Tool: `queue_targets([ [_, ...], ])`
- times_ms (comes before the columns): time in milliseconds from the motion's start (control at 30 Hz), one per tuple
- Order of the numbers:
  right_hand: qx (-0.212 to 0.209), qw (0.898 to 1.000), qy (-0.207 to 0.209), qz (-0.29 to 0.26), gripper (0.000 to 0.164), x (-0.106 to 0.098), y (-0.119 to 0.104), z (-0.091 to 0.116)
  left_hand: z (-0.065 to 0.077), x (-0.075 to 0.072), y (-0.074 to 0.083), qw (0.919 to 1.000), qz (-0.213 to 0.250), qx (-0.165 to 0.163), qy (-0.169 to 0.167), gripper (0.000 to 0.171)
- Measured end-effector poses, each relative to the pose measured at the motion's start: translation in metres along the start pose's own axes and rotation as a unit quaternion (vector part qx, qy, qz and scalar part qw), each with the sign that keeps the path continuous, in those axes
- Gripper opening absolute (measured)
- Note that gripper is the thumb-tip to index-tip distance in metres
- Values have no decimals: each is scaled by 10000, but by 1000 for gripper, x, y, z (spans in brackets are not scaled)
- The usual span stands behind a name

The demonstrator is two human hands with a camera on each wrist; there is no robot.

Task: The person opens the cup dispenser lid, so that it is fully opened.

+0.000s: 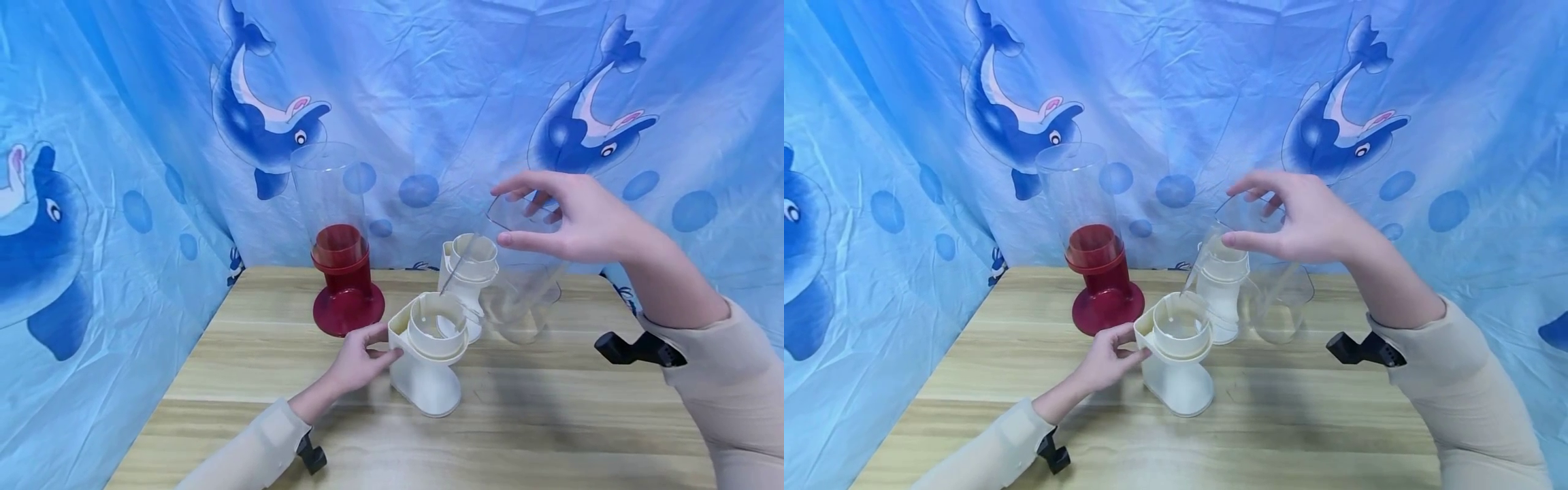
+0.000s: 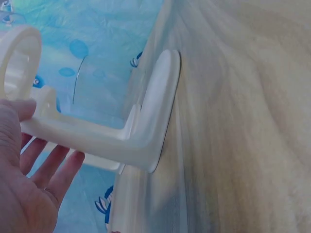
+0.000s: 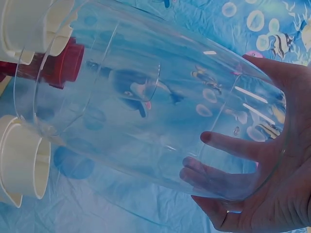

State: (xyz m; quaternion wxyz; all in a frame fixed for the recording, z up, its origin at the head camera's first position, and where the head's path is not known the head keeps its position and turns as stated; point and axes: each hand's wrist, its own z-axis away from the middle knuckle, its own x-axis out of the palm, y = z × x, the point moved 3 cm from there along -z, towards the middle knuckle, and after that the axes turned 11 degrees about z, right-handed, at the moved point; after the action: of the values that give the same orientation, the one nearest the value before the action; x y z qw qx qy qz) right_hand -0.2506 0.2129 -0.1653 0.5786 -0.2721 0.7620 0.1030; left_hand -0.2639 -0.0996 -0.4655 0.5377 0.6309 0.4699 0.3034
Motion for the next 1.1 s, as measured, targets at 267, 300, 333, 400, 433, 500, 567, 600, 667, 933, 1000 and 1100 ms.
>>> queue_targets([
  [267, -26, 10000, 74, 27, 58, 3, 7, 4, -11, -2, -4, 9999, 22, 22, 147, 38],
  [300, -14, 10000, 63, 23, 58, 4, 8, 5, -12, -3, -5, 9998, 28, 44, 182, 37],
  [333, -7, 10000, 53, 19, 58, 4, 8, 5, -13, -3, -5, 9997, 16, 74, 221, 37],
  [400, 15, 10000, 45, 37, 58, 5, 10, 6, -13, -3, -5, 9994, -14, 83, 324, 36],
  [433, 25, 10000, 42, 49, 58, 5, 10, 6, -13, -4, -6, 9992, -61, 67, 383, 36],
  [500, 58, 9999, 36, 81, 58, 6, 11, 7, -14, -4, -6, 9988, -140, 49, 461, 35],
  [567, 97, 9999, 46, 121, 58, 6, 12, 8, -16, -4, -7, 9985, -182, 30, 524, 35],
  [600, 129, 9998, 46, 141, 58, 7, 12, 8, -18, -4, -8, 9983, -177, 27, 548, 35],
  [667, 216, 9996, 44, 191, 58, 7, 13, 8, -21, -4, -10, 9980, -181, 49, 612, 35],
  [933, 738, 9961, -194, 441, 58, 9, 17, 8, -27, -2, -15, 9929, -723, -13, 945, 38],
  [1000, 819, 9951, -243, 490, 59, 10, 20, 8, -28, -1, -16, 9901, -1000, 52, 978, 35],
  [1100, 914, 9939, -319, 530, 62, 10, 25, 8, -30, -1, -15, 9843, -1376, 386, 1034, 30],
])
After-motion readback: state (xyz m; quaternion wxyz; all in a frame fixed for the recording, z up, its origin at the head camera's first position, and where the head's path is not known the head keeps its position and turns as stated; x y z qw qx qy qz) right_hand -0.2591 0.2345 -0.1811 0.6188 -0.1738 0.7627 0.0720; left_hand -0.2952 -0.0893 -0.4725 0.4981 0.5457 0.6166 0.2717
